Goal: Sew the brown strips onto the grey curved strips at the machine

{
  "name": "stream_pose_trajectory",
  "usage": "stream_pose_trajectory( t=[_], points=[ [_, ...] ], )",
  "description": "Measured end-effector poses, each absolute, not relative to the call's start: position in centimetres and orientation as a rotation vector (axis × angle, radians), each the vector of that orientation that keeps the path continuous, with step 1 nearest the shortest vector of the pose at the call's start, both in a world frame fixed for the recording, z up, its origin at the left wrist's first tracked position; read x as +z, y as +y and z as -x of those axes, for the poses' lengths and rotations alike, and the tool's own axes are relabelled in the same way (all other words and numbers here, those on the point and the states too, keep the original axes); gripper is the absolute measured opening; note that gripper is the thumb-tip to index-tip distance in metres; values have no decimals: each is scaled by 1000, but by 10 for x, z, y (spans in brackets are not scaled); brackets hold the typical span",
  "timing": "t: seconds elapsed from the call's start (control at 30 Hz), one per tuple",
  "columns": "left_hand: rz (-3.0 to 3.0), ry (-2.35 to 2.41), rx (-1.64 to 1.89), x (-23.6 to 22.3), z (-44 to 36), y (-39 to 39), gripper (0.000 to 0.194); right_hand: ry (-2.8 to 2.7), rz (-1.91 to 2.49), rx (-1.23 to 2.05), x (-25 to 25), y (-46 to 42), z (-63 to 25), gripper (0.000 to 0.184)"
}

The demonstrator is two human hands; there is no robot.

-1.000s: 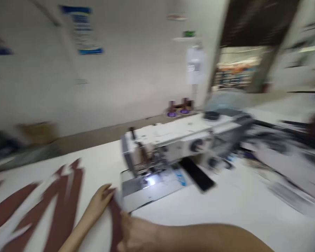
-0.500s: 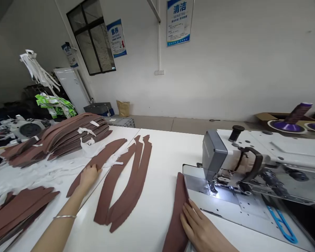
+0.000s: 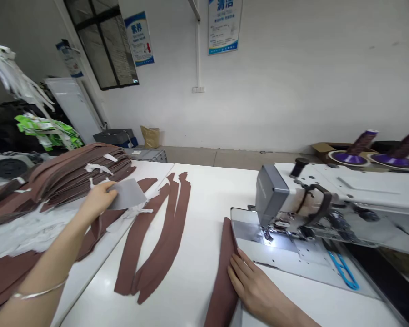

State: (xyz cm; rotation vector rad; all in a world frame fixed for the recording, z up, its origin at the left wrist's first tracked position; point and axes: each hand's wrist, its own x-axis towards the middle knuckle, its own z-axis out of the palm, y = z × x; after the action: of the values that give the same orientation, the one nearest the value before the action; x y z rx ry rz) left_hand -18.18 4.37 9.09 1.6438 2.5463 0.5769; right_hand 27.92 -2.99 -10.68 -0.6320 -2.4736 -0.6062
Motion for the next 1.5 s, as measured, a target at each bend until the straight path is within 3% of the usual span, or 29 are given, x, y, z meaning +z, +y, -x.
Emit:
stream_pose_trajectory(
  t=[0.17,0.23,0.37,0.5,0.57,0.7,0.77,0.93,1.17,1.37,1.5],
  points=[
    [-1274,2078,962,91,121,24,58,-2581,691,-596,-94,-26,-276,27],
    [-1254,1976,803,64,98,21,56,-2614,709,-571,-97,-24,-278,25],
    [-1601,1801,244,2,64,23,33,-2625,686,-419,-103,-29,-286,25],
    [-2076,1956,-14,-24,42,18,46,-2546,713,-515,-101,-43,-296,25],
    [-2494,1776,43,-30,19,3,54,-2518,734,-538,-101,-46,-301,24],
    [-3106,825,263,-57,-56,-41,74,-2435,682,-545,-107,-45,-308,21],
    [-3284,649,505,-76,-93,-53,71,-2398,652,-560,-111,-44,-312,20],
    [-3366,669,904,-104,-138,-37,42,-2403,721,-497,-115,-46,-326,23],
    [-3304,815,803,-114,-160,9,53,-2428,717,-486,-112,-43,-342,23],
    [-2852,1186,723,-137,-181,31,41,-2461,752,-465,-110,-35,-358,17],
    [-2723,1250,796,-127,-183,22,37,-2444,788,-487,-107,-35,-360,17]
  ],
)
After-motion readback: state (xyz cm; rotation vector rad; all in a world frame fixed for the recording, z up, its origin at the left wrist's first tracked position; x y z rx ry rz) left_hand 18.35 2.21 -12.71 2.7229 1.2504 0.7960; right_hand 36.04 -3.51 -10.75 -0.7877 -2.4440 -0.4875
